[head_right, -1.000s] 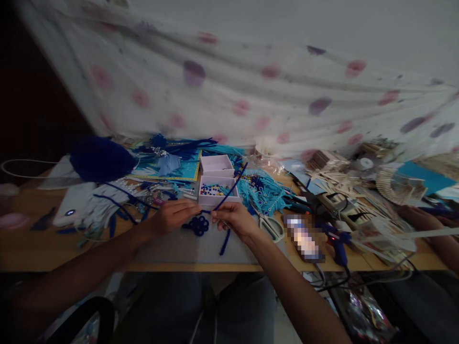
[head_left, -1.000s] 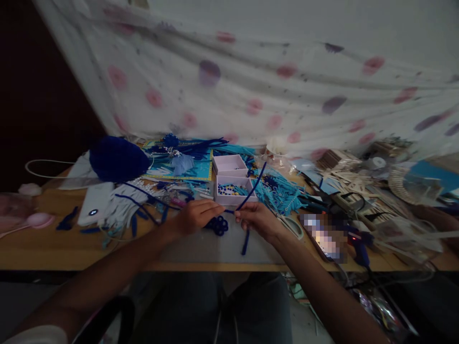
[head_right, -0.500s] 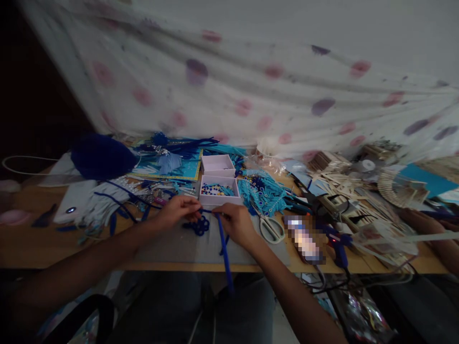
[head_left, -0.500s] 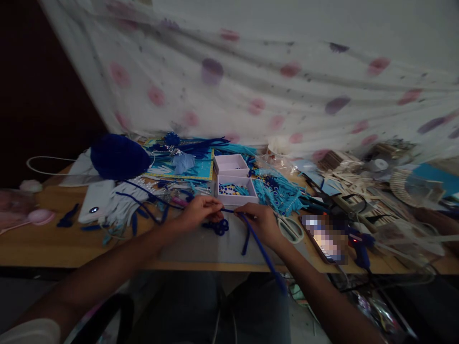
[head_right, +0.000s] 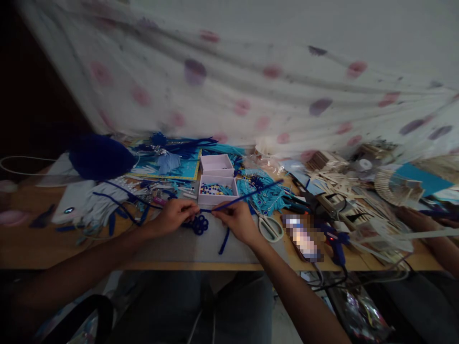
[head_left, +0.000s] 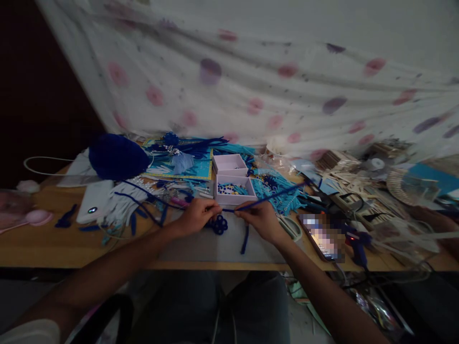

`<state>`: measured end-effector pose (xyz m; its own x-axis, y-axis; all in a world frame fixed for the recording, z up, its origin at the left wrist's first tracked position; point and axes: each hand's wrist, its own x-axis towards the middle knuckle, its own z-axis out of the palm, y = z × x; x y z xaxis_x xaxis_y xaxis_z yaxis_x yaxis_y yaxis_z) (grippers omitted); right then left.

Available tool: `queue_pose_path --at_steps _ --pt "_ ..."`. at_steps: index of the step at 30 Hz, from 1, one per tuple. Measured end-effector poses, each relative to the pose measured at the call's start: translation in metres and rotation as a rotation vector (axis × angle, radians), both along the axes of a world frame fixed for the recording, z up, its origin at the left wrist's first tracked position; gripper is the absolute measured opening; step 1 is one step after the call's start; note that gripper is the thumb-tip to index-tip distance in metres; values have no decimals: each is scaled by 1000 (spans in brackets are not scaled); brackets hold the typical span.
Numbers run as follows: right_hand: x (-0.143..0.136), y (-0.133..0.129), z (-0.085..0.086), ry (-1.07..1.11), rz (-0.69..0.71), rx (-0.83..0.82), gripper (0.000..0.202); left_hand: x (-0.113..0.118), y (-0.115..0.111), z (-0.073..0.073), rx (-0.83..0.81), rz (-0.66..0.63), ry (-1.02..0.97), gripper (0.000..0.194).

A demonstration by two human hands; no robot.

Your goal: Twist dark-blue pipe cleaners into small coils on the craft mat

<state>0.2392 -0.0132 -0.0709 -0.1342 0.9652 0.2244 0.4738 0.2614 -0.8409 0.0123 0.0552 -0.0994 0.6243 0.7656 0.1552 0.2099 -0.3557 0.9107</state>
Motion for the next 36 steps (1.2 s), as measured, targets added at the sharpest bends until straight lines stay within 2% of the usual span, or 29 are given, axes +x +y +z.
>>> queue_pose_path --at_steps 2,3,4,5,6,7,8,11,13,15,17,21,26,31,34,36 --pt "5 -4 -1 -263 88 271 23 2 0 4 -429 -81 -26 41" --pt "7 -7 -1 -382 137 372 25 3 0 6 -593 -131 -36 42" --pt "8 -8 -2 -472 177 435 26 2 1 6 -700 -174 -38 44" --pt "8 -10 -3 -517 193 466 27 2 2 6 -742 -199 -34 45" --pt "7 -10 -4 -514 180 466 27 1 3 6 -713 -209 -22 46" --pt "5 -10 -6 -472 144 433 26 0 4 5 -608 -183 -11 46" --pt "2 -9 -7 -398 85 372 25 -1 3 3 -433 -121 -2 45" --pt "-7 -2 -8 -113 -80 28 28 -3 1 -2 349 86 39 35" --pt "-12 3 -5 96 -98 -216 35 -3 0 -4 843 142 73 26" --pt "-14 6 -2 290 -70 -395 38 -4 -1 -4 1170 155 87 22" --pt "-14 7 0 425 -44 -517 39 -5 -1 -3 1343 163 69 20" --pt "-15 5 -1 516 12 -642 36 -10 -2 0 1414 95 97 19" --pt "-18 0 -1 543 1 -658 37 -13 -8 -5 1276 -9 227 29" --pt "-21 -3 3 571 13 -694 42 -10 -11 -9 1258 11 288 31" --pt "-20 -2 -2 459 17 -597 43 -8 -9 -10 1231 -14 287 28" --pt "-17 -1 -5 297 17 -422 40 -6 -9 -9 1129 -54 299 26"
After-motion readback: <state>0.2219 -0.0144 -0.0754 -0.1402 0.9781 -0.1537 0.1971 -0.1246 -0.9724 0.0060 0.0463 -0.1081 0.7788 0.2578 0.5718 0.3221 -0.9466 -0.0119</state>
